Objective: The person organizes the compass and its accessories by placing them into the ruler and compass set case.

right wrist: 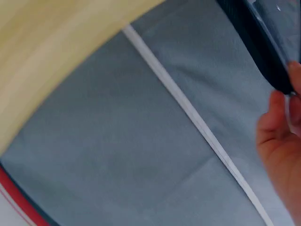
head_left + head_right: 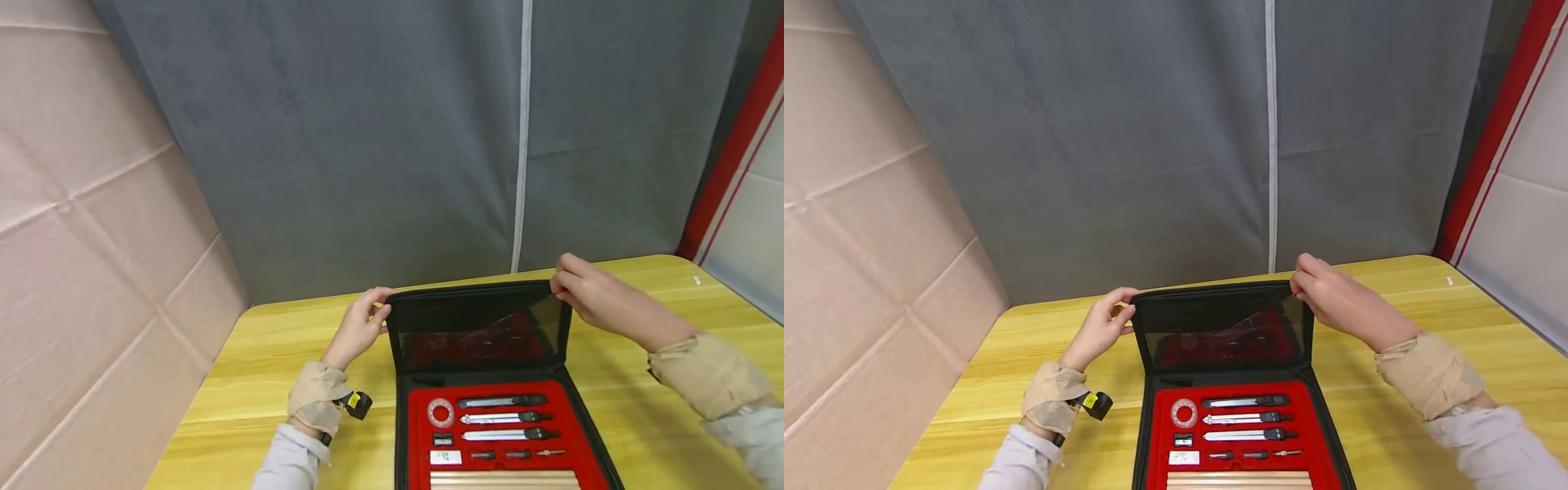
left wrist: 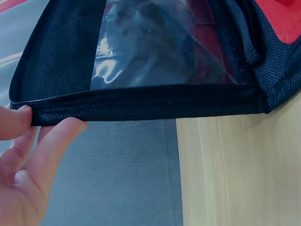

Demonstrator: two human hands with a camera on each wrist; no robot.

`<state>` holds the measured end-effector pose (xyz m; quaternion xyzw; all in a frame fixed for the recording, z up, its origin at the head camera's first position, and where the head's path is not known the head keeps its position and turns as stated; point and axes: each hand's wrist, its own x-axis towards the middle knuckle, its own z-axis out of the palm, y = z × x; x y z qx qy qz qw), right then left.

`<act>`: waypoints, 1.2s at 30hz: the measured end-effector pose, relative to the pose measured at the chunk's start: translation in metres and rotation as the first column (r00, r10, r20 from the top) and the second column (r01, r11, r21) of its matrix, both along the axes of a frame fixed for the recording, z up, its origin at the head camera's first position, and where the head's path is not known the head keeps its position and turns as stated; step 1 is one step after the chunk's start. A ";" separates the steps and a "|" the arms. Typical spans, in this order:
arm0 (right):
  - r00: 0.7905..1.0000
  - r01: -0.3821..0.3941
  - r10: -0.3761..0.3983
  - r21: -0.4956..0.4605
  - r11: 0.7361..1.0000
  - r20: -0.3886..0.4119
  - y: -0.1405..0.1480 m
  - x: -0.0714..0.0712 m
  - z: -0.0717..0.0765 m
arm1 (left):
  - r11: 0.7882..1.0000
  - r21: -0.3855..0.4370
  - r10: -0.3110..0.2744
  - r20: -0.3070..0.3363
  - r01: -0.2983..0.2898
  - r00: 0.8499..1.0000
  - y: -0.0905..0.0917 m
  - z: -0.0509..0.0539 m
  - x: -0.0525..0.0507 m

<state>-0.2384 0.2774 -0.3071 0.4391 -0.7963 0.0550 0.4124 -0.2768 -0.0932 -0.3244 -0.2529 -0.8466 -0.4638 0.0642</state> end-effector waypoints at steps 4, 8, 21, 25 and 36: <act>0.999 -0.042 0.043 -0.070 0.997 0.020 0.001 -0.006 -0.005 | 1.000 0.019 0.001 0.005 -0.002 1.000 0.002 -0.003 -0.001; 0.999 -0.001 0.007 -0.152 0.988 0.039 0.002 -0.005 -0.013 | 1.000 0.027 0.004 0.006 -0.004 1.000 0.002 -0.004 -0.001; 0.992 0.014 0.019 -0.263 0.965 0.123 0.007 0.009 -0.019 | 1.000 -0.007 0.014 -0.033 -0.015 0.999 -0.005 -0.002 0.003; 0.978 0.053 0.014 -0.317 0.947 0.207 0.011 0.024 -0.020 | 0.999 -0.049 -0.026 -0.070 0.022 0.997 -0.010 -0.001 0.011; 0.867 -0.184 0.252 -0.195 0.963 0.430 0.017 0.083 -0.022 | 0.904 -0.197 -0.397 -0.052 0.380 0.916 -0.033 0.009 0.065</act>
